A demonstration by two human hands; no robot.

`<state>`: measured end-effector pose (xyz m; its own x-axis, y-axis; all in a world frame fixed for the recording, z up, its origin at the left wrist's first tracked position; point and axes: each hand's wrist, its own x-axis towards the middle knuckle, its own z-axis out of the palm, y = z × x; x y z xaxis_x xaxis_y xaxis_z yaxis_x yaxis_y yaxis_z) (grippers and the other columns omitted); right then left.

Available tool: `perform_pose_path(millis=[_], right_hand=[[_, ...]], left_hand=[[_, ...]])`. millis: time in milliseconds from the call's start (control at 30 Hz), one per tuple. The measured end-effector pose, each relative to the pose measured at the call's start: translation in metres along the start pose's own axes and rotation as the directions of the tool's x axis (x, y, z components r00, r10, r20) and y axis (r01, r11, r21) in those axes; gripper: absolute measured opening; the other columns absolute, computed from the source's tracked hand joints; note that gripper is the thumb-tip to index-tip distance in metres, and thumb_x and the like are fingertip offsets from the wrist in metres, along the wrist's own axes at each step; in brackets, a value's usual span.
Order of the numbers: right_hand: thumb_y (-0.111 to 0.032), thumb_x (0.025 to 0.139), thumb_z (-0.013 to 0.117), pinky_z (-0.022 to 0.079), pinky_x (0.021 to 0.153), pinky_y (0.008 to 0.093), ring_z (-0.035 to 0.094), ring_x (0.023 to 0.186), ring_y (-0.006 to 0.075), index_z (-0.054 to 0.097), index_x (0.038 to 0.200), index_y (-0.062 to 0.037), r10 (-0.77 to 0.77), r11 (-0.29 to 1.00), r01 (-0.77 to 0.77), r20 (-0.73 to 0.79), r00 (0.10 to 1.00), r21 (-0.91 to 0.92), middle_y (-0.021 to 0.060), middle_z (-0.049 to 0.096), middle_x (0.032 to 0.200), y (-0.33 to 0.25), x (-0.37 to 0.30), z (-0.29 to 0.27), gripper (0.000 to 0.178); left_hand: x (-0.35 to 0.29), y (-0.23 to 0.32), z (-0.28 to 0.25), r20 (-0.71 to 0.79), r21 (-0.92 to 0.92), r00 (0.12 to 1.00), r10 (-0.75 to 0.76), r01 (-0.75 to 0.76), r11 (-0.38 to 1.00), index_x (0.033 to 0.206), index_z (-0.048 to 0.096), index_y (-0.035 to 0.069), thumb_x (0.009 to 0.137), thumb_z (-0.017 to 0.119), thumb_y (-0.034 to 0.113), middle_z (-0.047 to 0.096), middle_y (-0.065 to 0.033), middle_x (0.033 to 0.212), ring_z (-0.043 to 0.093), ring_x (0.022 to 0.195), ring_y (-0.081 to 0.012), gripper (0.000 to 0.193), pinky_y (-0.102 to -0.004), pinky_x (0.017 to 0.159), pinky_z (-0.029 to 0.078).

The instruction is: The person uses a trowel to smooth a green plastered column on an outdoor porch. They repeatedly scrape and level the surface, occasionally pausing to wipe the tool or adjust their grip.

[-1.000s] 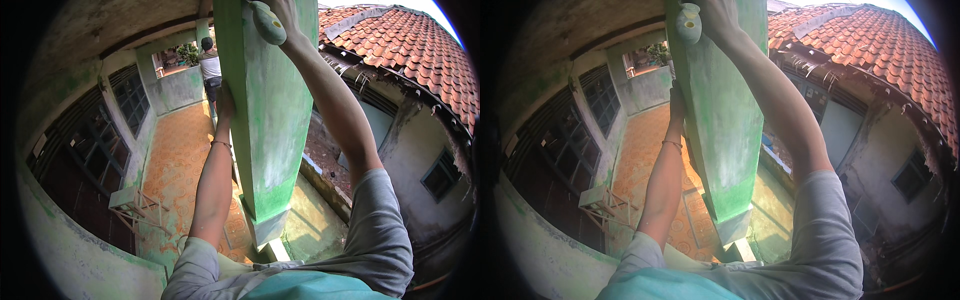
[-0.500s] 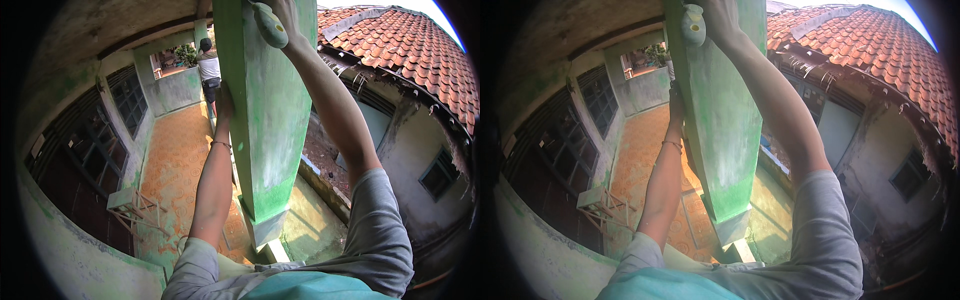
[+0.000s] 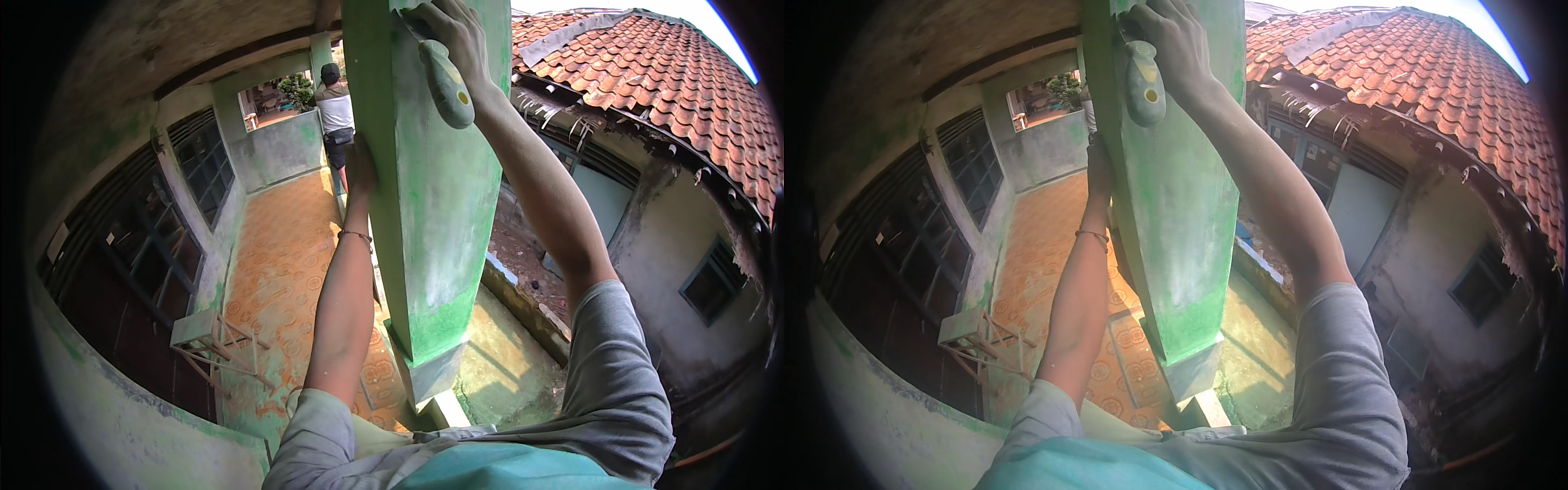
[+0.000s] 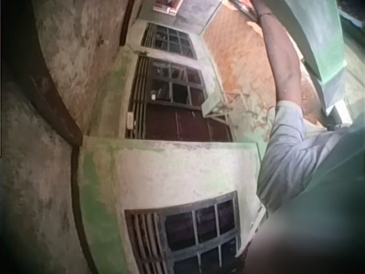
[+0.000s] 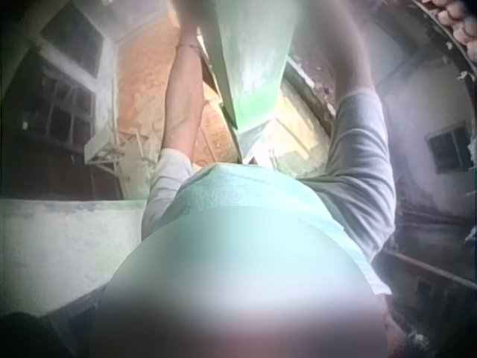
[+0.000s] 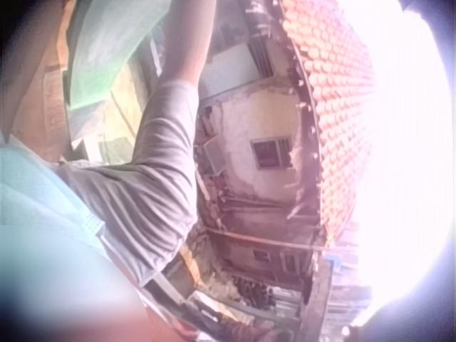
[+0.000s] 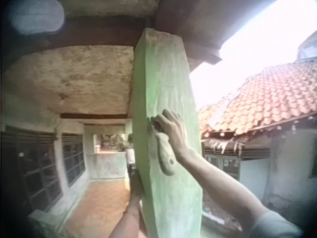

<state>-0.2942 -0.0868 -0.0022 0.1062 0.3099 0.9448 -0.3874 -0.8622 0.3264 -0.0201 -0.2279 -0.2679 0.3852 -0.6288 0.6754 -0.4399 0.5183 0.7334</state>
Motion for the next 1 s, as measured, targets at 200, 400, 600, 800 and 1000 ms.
perform_pose_path(millis=[200,400,600,800,1000], right_hand=[[-0.014,0.091,0.067,0.048,0.084,0.0464,0.062,0.096,0.0355,0.067,0.097,-0.0056,0.076,0.99,-0.079,-0.027,0.997,-0.114,0.0143,0.06,0.096,0.017,0.024,-0.013,0.011],[-0.014,0.091,0.067,0.048,0.085,0.0475,0.061,0.099,0.0378,0.066,0.098,-0.0071,0.007,0.994,-0.009,-0.017,1.0,-0.112,0.0147,0.059,0.098,0.015,0.008,-0.009,0.01],[-0.012,0.091,0.066,0.048,0.085,0.0477,0.06,0.098,0.0385,0.066,0.097,-0.0081,0.081,0.995,-0.083,-0.04,0.996,-0.051,0.015,0.059,0.099,0.006,0.007,-0.002,0.008],[-0.011,0.09,0.068,0.047,0.083,0.047,0.061,0.096,0.0367,0.065,0.094,-0.0071,0.052,0.997,-0.057,-0.093,0.994,-0.051,0.0146,0.058,0.095,0.006,0.043,-0.008,0.006],[-0.012,0.089,0.07,0.046,0.081,0.0457,0.059,0.094,0.0368,0.063,0.089,-0.0059,0.033,0.996,-0.034,-0.016,0.999,-0.087,0.0146,0.057,0.091,0.026,0.019,-0.007,0.009]], left_hand=[[-0.012,0.029,0.044,-0.041,-0.011,0.999,0.0,-0.001,1.0,0.132,0.055,0.003,0.114,0.029,0.044,0.059,-0.0113,0.111,0.059,0.098,-0.0225,0.052,-0.0392,0.085,0.049],[-0.023,0.048,0.029,-0.031,0.008,0.994,-0.101,0.102,0.995,0.137,0.059,-0.006,0.106,0.025,0.072,0.065,-0.0277,0.124,0.064,0.117,-0.0359,0.09,-0.0512,0.099,0.046],[-0.009,0.006,0.019,-0.037,0.164,0.989,0.142,-0.134,0.977,0.133,0.057,-0.005,0.114,0.028,0.047,0.066,-0.0269,0.115,0.065,0.099,-0.0398,0.064,-0.0538,0.089,0.047],[-0.002,-0.011,0.022,-0.03,0.105,0.969,0.246,-0.242,0.965,0.143,0.05,-0.001,0.115,0.03,0.029,0.065,-0.0298,0.121,0.066,0.104,-0.0423,0.046,-0.0522,0.09,0.05],[-0.009,0.013,0.04,0.0,-0.008,0.995,-0.1,0.1,0.995,0.136,0.055,-0.004,0.114,0.031,0.048,0.063,-0.0327,0.124,0.064,0.115,-0.043,0.061,-0.052,0.094,0.047]])
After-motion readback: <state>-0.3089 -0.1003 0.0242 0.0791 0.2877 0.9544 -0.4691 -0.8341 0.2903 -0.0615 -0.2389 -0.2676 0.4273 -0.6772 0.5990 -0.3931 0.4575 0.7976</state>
